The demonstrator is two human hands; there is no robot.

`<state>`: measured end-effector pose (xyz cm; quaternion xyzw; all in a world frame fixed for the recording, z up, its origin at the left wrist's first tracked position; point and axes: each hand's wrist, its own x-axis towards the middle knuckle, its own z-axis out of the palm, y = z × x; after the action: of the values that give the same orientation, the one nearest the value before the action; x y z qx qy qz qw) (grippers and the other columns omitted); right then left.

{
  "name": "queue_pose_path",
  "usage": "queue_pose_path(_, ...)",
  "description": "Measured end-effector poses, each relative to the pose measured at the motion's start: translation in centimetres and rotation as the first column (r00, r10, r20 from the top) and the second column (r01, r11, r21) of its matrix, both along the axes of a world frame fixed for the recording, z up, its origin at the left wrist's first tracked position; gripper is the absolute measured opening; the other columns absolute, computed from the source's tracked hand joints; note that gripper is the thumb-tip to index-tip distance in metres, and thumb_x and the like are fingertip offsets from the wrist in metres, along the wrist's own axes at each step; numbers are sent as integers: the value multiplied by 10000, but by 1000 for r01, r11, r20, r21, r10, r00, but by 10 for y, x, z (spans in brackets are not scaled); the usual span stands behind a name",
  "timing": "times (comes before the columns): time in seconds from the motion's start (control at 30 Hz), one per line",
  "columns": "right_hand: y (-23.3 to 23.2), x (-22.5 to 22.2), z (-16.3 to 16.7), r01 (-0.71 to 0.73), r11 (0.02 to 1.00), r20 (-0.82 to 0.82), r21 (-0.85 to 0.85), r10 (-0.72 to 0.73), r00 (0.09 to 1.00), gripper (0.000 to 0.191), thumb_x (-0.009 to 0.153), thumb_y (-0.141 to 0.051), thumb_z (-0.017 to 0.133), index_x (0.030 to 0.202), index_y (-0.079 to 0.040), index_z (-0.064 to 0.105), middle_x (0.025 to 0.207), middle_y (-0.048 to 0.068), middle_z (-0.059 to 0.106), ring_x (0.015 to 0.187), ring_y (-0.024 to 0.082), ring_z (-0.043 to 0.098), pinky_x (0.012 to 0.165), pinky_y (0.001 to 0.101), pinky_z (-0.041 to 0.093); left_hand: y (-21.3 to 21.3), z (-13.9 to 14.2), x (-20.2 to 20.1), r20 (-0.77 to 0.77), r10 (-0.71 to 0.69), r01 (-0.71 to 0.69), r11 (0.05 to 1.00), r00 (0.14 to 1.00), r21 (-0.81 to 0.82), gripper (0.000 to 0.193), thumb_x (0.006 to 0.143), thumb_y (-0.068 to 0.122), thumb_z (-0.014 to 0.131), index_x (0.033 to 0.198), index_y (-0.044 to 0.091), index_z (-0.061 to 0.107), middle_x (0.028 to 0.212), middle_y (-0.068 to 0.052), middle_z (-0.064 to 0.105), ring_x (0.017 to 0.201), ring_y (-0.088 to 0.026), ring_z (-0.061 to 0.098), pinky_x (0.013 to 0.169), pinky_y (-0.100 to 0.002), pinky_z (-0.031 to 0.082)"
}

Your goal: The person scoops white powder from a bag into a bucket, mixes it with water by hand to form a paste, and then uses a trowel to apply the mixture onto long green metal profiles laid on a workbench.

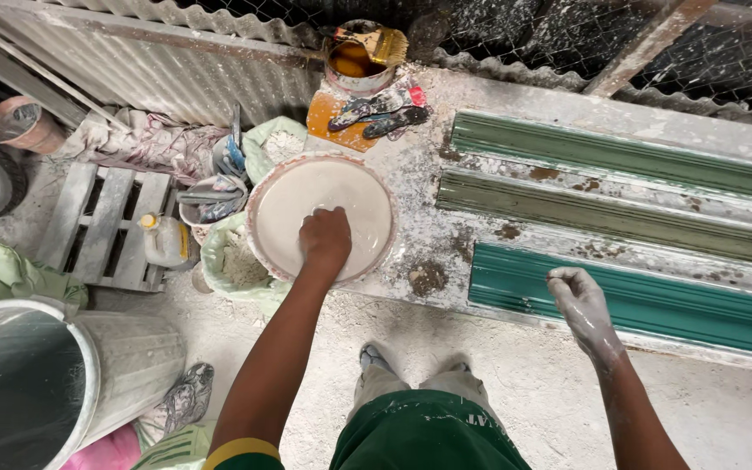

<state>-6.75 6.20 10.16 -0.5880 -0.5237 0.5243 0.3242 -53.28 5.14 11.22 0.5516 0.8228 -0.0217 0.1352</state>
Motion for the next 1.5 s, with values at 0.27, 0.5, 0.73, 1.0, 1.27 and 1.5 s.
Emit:
queue_pose_path(0.27,-2,15,-13,-29,997,-4,-71,29,1000,152,968,-93,629,1110,-38,638,976,74,619,755,129,519,629,284,482,20,-20,-18,227,221,-203,974,948,-100,293,903,162,579,1047,-16,761,1119,-267,732,1099,-389,715,945,-420,563)
queue_pose_path(0.5,-5,27,-24,-65,993,-140,-99,50,989,146,975,-111,616,1102,-39,617,994,46,610,797,97,518,656,251,447,-15,-49,-60,677,466,-517,844,570,-145,434,923,215,568,1257,-59,603,1008,-216,679,943,-323,635,808,-445,526)
queue_pose_path(0.73,7,28,-41,-75,986,-220,-151,40,975,153,966,-86,619,1106,-24,614,986,61,604,778,105,498,633,244,439,-31,-49,-66,978,134,-678,735,157,8,467,889,83,597,1336,34,472,1108,-70,636,939,-150,609,809,-322,535)
queue_pose_path(1.0,13,20,-49,-122,983,-226,-139,88,970,148,972,-90,622,1102,-20,626,965,67,596,747,100,473,614,244,417,-44,-35,-54,983,-53,-754,635,175,168,340,924,4,570,1264,0,549,1033,-85,643,866,-131,612,748,-273,543)
queue_pose_path(1.27,14,29,-52,-137,984,-184,-115,114,976,163,967,-106,620,1107,-23,634,960,69,603,739,109,473,604,255,421,-50,-29,-53,987,-58,-787,597,147,152,297,928,53,543,1223,19,556,923,-66,586,763,-117,573,662,-327,604)
queue_pose_path(1.5,18,38,-49,-125,987,-157,-96,109,982,154,957,-113,621,1090,-37,639,987,71,622,803,123,534,628,266,452,-54,-11,-47,993,-79,-809,576,87,117,260,940,103,477,1181,34,548,945,-87,569,692,-178,593,633,-366,634)
